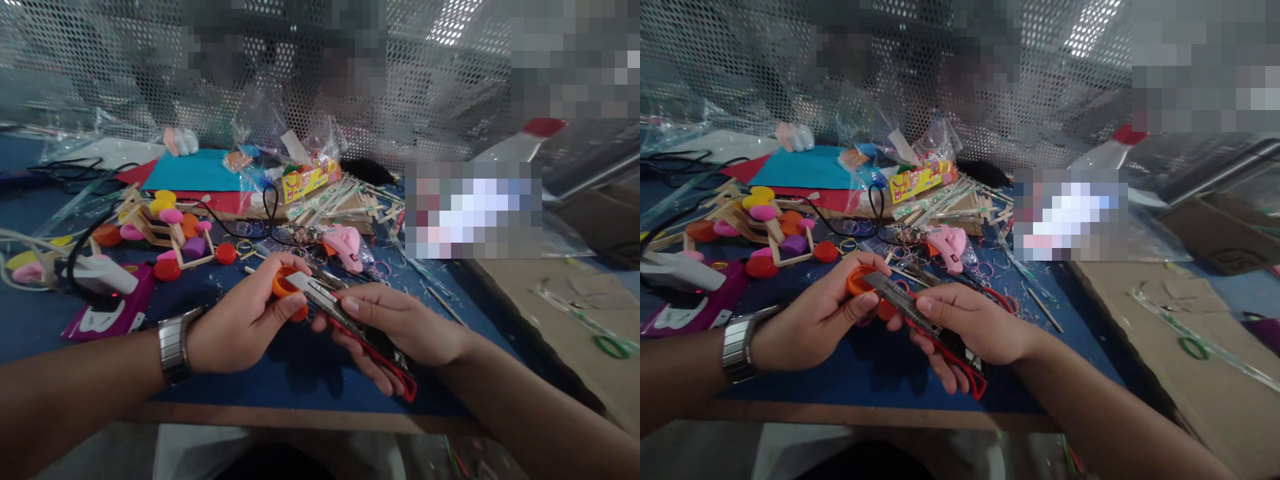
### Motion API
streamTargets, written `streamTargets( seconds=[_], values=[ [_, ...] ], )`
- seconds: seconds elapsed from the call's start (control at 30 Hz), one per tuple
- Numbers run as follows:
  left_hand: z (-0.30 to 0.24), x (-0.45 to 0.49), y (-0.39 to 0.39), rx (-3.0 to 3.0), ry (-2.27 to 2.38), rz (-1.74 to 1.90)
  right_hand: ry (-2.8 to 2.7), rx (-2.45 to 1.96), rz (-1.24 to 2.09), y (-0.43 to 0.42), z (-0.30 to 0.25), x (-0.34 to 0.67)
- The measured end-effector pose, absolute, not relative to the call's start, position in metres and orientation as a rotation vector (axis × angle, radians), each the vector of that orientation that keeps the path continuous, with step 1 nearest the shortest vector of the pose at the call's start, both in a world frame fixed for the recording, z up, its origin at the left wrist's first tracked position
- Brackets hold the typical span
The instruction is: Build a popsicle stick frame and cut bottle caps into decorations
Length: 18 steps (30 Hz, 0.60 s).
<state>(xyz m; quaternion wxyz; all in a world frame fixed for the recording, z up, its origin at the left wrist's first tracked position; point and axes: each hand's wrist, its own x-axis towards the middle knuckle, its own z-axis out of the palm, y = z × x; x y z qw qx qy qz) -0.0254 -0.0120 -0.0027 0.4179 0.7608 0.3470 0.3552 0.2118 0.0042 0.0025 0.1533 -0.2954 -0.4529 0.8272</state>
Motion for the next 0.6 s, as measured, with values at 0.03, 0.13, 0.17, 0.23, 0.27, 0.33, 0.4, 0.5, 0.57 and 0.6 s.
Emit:
streamTargets(
  seconds=[0.03, 0.13, 0.17, 0.23, 0.27, 0.33, 0.4, 0.5, 0.57, 0.6],
  values=[
    [-0.0024, -0.0256, -0.0116, 1.923, 0.879, 0.891, -1.288, -0.847, 2.387, 0.0040, 0.0023, 0.2118],
    [-0.0004, -0.0262, -0.0104, 1.952, 0.892, 0.874, -1.278, -0.842, 2.411, 0.0034, 0.0024, 0.2116],
    [0.0005, -0.0264, -0.0101, 1.958, 0.891, 0.865, -1.278, -0.841, 2.410, 0.0032, 0.0027, 0.2115],
    [0.0024, -0.0266, -0.0098, 1.956, 0.886, 0.847, -1.279, -0.830, 2.407, 0.0029, 0.0036, 0.2111],
    [0.0031, -0.0266, -0.0098, 1.947, 0.881, 0.837, -1.279, -0.822, 2.408, 0.0027, 0.0041, 0.2109],
    [0.0039, -0.0266, -0.0099, 1.929, 0.872, 0.819, -1.286, -0.810, 2.409, 0.0023, 0.0048, 0.2106],
    [0.0033, -0.0267, -0.0100, 1.923, 0.872, 0.812, -1.288, -0.795, 2.408, 0.0017, 0.0048, 0.2105],
    [0.0009, -0.0264, -0.0103, 1.902, 0.881, 0.809, -1.281, -0.773, 2.411, 0.0006, 0.0037, 0.2105],
    [-0.0005, -0.0256, -0.0103, 1.860, 0.870, 0.793, -1.300, -0.769, 2.402, -0.0004, 0.0033, 0.2102],
    [-0.0007, -0.0250, -0.0103, 1.835, 0.859, 0.783, -1.317, -0.777, 2.389, -0.0009, 0.0035, 0.2099]
  ],
)
